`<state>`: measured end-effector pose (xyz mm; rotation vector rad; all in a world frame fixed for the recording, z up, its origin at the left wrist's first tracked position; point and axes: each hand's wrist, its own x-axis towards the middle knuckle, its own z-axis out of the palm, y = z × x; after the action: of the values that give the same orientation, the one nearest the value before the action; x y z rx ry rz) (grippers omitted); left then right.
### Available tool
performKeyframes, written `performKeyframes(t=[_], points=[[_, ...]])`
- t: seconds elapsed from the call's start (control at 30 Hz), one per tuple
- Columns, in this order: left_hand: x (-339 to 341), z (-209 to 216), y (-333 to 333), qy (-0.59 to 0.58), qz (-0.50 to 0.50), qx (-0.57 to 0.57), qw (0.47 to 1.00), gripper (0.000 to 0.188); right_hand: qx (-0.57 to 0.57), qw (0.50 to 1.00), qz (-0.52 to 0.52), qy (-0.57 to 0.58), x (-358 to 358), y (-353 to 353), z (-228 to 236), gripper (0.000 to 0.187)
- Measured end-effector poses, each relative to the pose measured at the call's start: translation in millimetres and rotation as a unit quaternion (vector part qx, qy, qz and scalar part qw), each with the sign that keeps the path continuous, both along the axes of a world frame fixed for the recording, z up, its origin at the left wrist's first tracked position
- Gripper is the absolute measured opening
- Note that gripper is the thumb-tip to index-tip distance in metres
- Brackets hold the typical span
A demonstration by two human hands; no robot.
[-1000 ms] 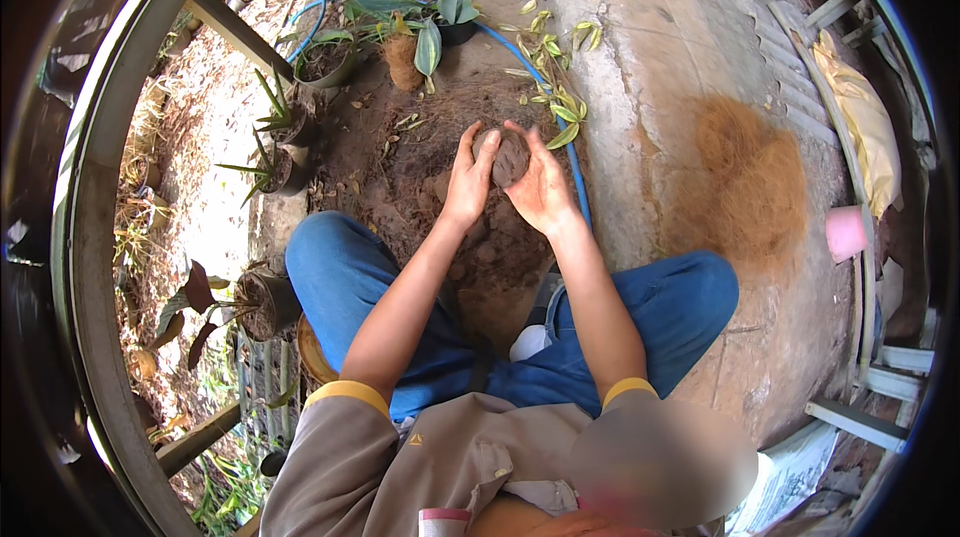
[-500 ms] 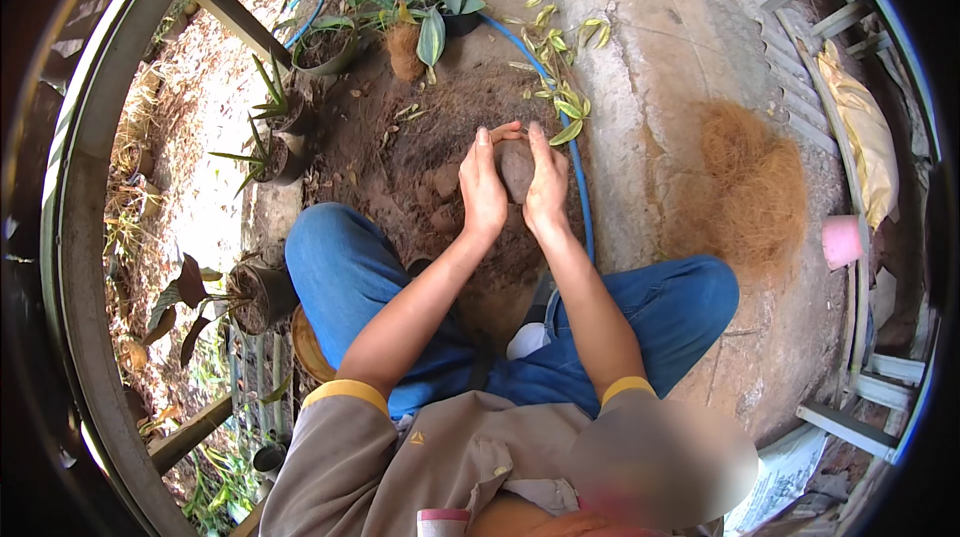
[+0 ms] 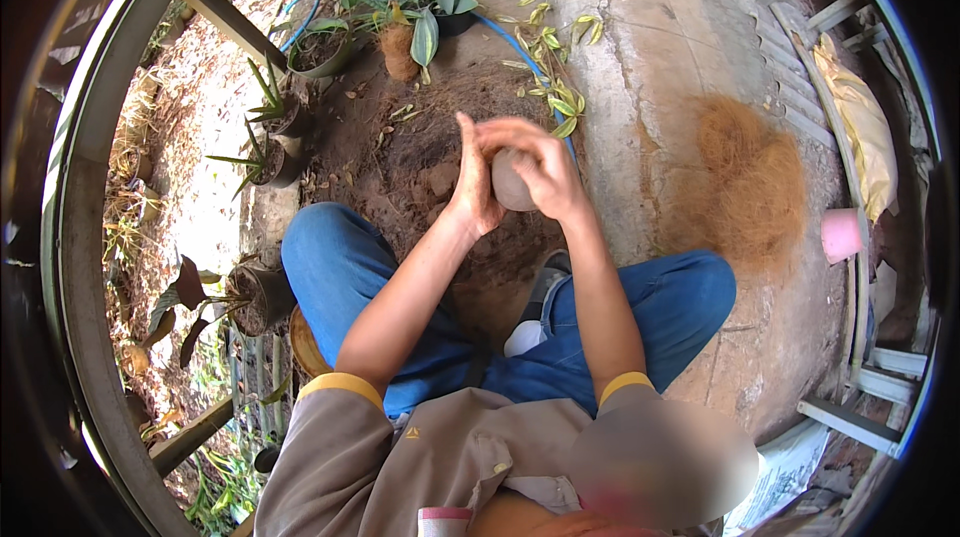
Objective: The person sits cross-legged on the ground and repeatedly shapes a lump of clay into a ball using both hands. They roll the clay between their palms and occasionally press it against the ground to refine its shape.
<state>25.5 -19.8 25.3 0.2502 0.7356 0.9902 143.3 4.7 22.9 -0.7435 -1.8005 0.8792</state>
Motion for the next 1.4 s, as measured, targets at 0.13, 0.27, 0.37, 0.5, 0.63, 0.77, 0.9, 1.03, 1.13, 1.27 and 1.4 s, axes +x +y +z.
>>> performKeyframes(t=[0.13, 0.27, 0.37, 0.5, 0.63, 0.77, 0.9, 1.03, 1.13, 1.27, 1.4], points=[[-12, -5, 0, 0.012, -0.008, 0.011, 1.0, 0.106, -0.238, 0.955, 0.006, 0.177, -6, -2, -11, 0.044], [-8, -2, 0, 0.114, 0.022, 0.091, 0.989, 0.106, -0.45, 0.83, -0.04, 0.326, -16, -12, -8, 0.054], [-12, -2, 1, 0.053, 0.036, 0.117, 0.991, 0.1, -0.415, 0.858, 0.022, 0.302, -13, -2, -11, 0.062], [-2, -18, 10, 0.207, 0.188, 0.107, 0.954, 0.091, -0.426, 0.854, 0.02, 0.299, -13, -8, -39, 0.063], [-12, -36, 15, 0.203, 0.258, 0.117, 0.937, 0.071, -0.426, 0.853, -0.058, 0.294, -24, -5, -36, 0.048], [-11, -34, 16, 0.166, 0.194, 0.073, 0.964, 0.076, -0.48, 0.781, -0.13, 0.377, -24, -4, -37, 0.045], [-5, -10, 7, 0.151, 0.165, 0.093, 0.97, 0.087, -0.399, 0.868, -0.078, 0.286, -17, -7, -19, 0.044], [4, -27, 10, 0.235, 0.289, 0.103, 0.922, 0.075, -0.375, 0.832, 0.049, 0.406, -29, -14, -12, 0.04], [2, -37, 12, 0.407, 0.398, 0.156, 0.807, 0.058, -0.317, 0.862, 0.069, 0.388, -28, -11, -12, 0.028], [0, -21, 17, 0.348, 0.308, 0.093, 0.881, 0.064, -0.375, 0.802, 0.023, 0.464, -29, -8, -24, 0.026], [-7, -15, 19, 0.111, 0.233, -0.024, 0.966, 0.066, -0.433, 0.713, 0.116, 0.539, -27, -12, -34, 0.029]])
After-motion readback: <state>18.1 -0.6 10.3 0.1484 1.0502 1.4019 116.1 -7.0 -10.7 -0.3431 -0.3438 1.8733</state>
